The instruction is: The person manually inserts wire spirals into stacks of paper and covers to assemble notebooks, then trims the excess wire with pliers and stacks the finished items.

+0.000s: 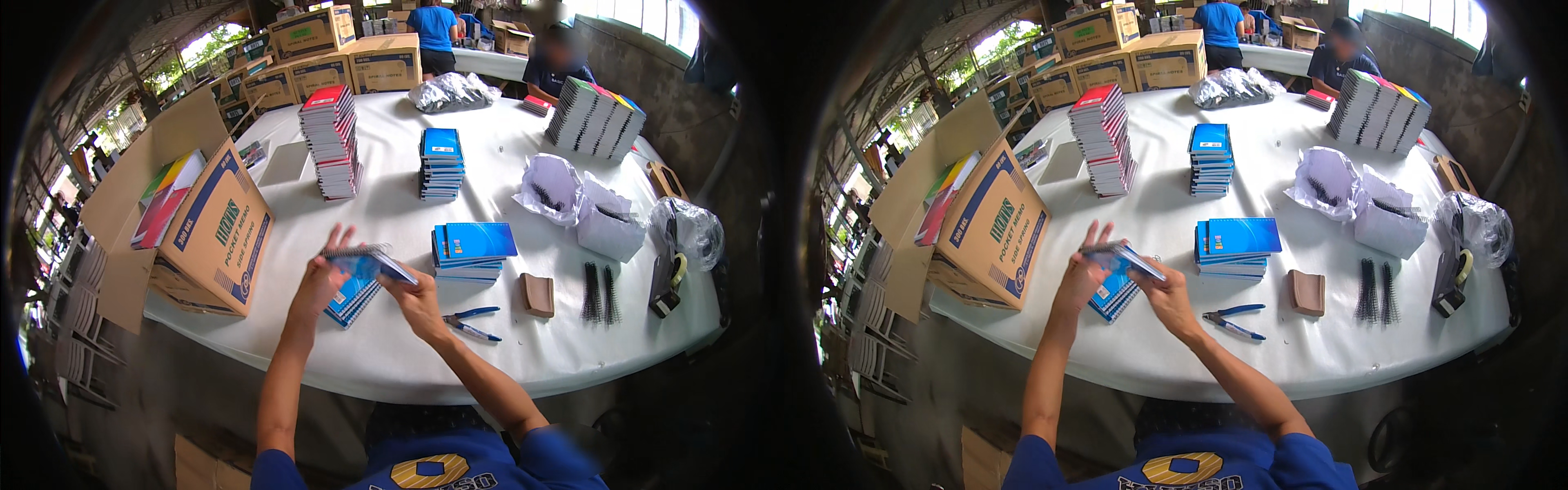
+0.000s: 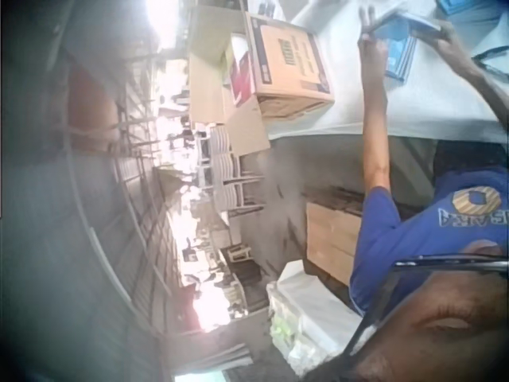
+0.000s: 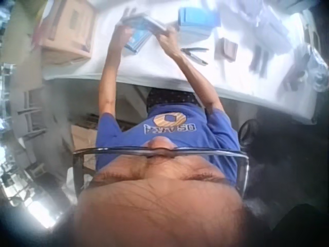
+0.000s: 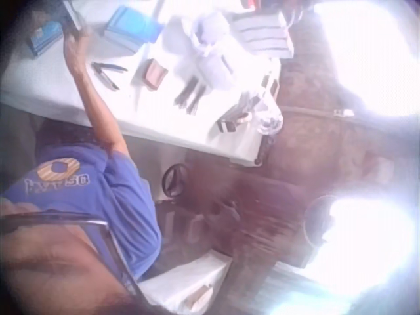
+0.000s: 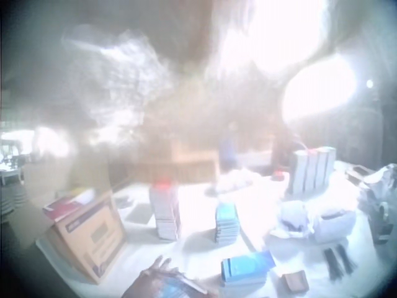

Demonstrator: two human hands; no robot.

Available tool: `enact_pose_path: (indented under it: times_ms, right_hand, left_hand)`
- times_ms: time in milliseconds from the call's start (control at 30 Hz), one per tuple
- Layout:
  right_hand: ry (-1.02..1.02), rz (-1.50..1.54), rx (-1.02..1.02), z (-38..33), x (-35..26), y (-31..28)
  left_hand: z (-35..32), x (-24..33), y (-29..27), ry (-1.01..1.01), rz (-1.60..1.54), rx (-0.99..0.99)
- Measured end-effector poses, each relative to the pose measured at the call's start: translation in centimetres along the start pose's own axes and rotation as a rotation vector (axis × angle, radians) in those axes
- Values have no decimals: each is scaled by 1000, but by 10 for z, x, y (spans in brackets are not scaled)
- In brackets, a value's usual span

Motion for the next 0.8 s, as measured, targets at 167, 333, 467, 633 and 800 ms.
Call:
enact_pose_path:
  times_ms: [167,333,467,633,800]
  right_hand:
    - [-594,-1168,-265,27,-10,59]
    - [-576,-1152,-382,-3,-4,37]
    - [-327,-1223,224,15,-52,-136]
    - [166,-1383,420,16,-30,-286]
    - [314,-840,390,15,0,-293]
  left_hand:
    - [-3,-2,-101,-413,389,359]
    - [-20,-40,-111,-636,804,339]
    - [-19,-49,-98,-722,831,346]
    - [-1,-14,-81,-414,1452,618]
    - [17,-9,-8,-210,1542,590]
Point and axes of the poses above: each hand's wrist, its own z-axis towards the middle knuckle, its own y-axis out of the palm, x = y × z, the point moved 10 cm from there along z, towards the middle knuckle, and after that the axes turned 11 degrees about -y, right-handed, at the moved point
